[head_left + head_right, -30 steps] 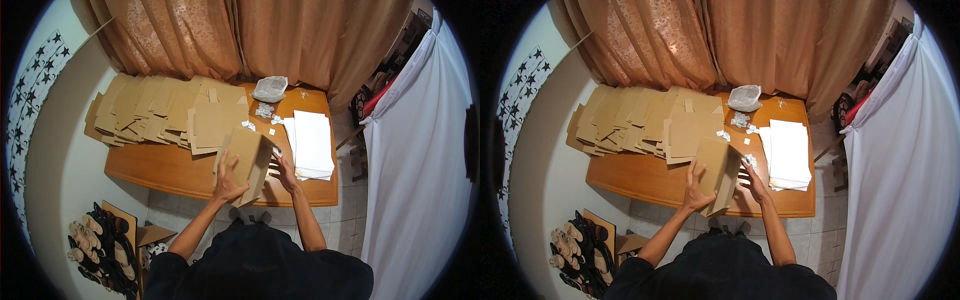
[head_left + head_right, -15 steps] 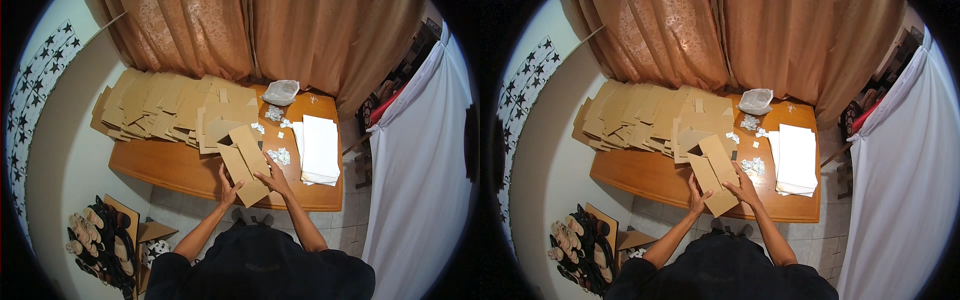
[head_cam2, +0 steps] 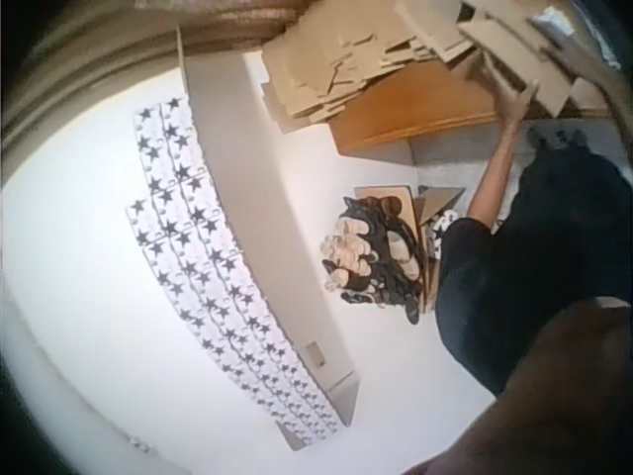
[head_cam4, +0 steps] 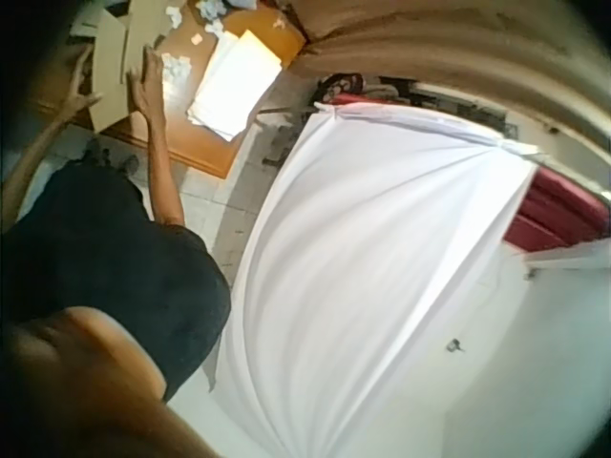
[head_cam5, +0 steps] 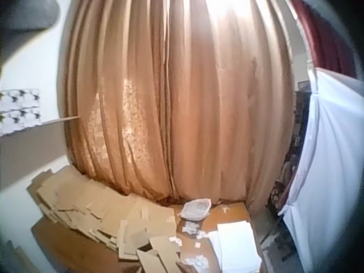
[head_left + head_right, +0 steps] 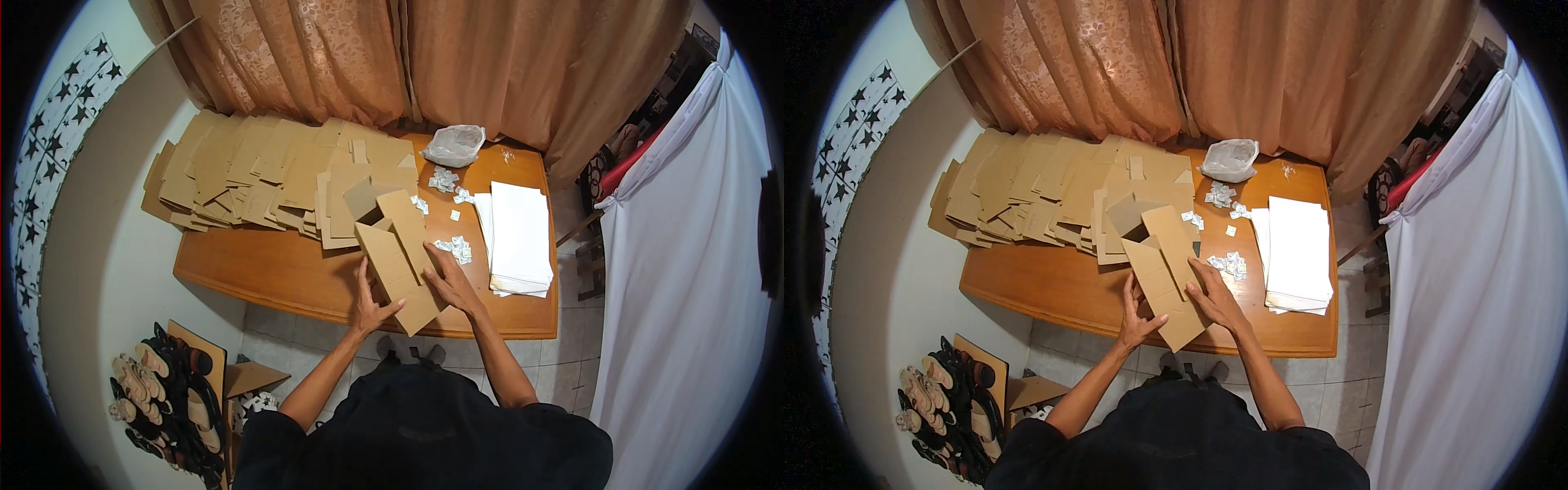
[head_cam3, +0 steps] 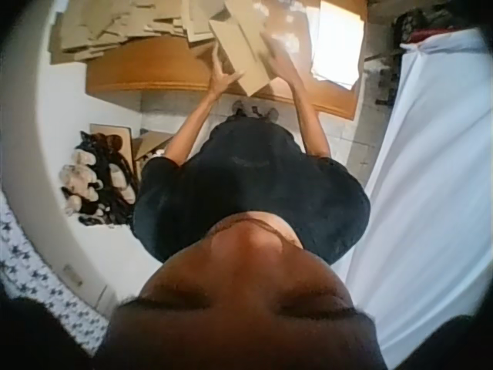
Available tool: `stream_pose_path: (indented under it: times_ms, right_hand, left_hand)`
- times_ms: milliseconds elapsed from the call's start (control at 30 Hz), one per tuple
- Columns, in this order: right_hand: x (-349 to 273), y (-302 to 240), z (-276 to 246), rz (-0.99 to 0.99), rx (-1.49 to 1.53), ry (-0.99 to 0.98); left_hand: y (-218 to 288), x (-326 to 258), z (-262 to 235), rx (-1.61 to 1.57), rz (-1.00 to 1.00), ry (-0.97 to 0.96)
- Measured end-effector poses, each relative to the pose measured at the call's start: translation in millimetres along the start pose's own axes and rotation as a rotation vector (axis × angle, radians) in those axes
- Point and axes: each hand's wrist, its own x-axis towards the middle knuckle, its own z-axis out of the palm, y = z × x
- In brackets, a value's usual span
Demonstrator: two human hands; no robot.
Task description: Assembling cardboard shoe boxes, lining them with tissue paper, and stacking them on a storage shelf.
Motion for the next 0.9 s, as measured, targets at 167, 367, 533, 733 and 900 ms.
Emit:
stream_pose_path:
  times_ms: [167, 367, 533, 733, 900]
  right_hand:
    - [-12.7, -4.3, 5.3, -0.126, -0.190, -0.125]
    - [-9.5, -1.1, -2.6, -0.126, -0.134, -0.008]
    - [-32.4, 49.3, 31.9, -0.022, -0.226, 0.394]
    - [-44.5, 35.0, 29.5, 0.425, 0.437, 0.513]
    - [-39.7, 53.2, -14.6, 0.349, 0.589, 0.424]
  left_hand:
    - [-43.1, -1.2, -2.5, 0.091, -0.015, 0.290]
    - [-28.4, -17.4, 23.9, -0.023, -0.080, 0.479]
    - [-46.1, -5.1, 40.1, -0.085, -0.104, 0.520]
    - [-76.4, 5.3, 63.4, -0.069, -0.032, 0.534]
    - [0.0, -12.8, 74.1, -0.255, -0.427, 0.410]
